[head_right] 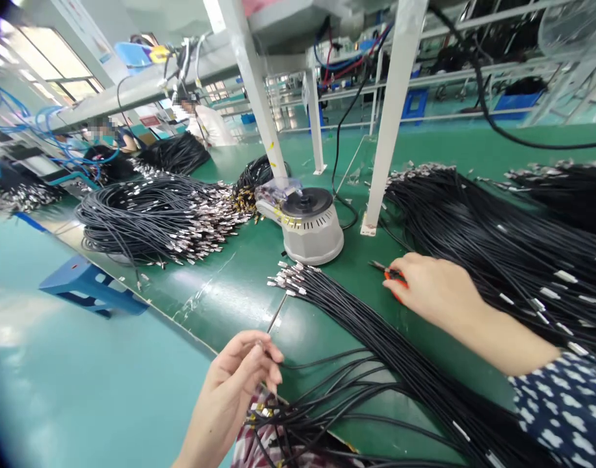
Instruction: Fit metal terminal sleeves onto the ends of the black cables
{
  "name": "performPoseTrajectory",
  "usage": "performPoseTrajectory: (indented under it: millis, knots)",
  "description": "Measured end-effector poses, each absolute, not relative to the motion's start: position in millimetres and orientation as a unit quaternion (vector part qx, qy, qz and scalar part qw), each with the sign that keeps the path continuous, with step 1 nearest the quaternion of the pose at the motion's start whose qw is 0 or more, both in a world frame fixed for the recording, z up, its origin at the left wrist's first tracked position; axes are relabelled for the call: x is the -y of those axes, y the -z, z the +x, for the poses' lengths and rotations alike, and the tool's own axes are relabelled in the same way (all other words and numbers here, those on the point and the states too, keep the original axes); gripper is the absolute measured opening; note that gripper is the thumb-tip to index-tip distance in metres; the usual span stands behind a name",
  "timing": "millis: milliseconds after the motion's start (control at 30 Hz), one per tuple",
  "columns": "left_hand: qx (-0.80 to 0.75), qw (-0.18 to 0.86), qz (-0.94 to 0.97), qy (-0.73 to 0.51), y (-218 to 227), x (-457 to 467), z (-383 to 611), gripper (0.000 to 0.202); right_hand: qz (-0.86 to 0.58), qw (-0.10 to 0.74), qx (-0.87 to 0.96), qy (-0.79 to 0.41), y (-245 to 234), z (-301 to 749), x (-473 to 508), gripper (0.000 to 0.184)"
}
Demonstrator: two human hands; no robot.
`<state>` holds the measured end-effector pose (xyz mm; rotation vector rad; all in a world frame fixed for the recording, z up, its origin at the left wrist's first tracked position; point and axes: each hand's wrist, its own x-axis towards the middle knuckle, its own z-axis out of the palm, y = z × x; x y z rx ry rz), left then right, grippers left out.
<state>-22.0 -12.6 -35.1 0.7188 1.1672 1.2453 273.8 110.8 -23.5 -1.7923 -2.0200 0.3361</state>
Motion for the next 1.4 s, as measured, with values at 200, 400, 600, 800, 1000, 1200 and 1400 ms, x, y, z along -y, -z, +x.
performPoseTrajectory:
  millis: [200, 400, 600, 800, 1000, 1200, 1400]
  knots:
    - [-0.479, 0.663, 0.254, -0.517, 37.3, 4.0, -14.9, 0.036, -0.583, 0.285, 0.697, -0.306, -2.7, 218.1, -136.4, 0.013]
    - [-0.442, 0.704, 0.215, -0.512, 44.5, -3.4, -7.9, 0.045, -0.562, 0.366, 0.551, -0.496, -12.5, 154.0, -162.7, 0.015]
    - [-0.426, 0.725, 0.206, -0.501, 46.8, -6.2, -7.7, 0.050, -0.559, 0.402, 0.443, -0.574, -16.9, 115.5, -165.7, 0.023]
    - [-0.409, 0.735, 0.197, -0.503, 52.9, -5.5, -8.8, 0.049, -0.567, 0.442, 0.426, -0.549, -26.6, 106.0, -167.8, 0.022]
    - [-0.384, 0.749, 0.189, -0.506, 54.6, -5.0, -9.2, 0.048, -0.530, 0.493, 0.488, -0.487, -44.3, 107.9, -166.0, 0.019]
    - [-0.385, 0.752, 0.190, -0.501, 61.3, -4.8, -11.4, 0.047, -0.547, 0.484, 0.518, -0.446, -21.1, 116.8, -165.4, 0.017]
    - [-0.391, 0.750, 0.182, -0.501, 63.9, -4.2, -12.8, 0.047, -0.555, 0.513, 0.480, -0.445, -11.5, 102.7, -172.6, 0.019]
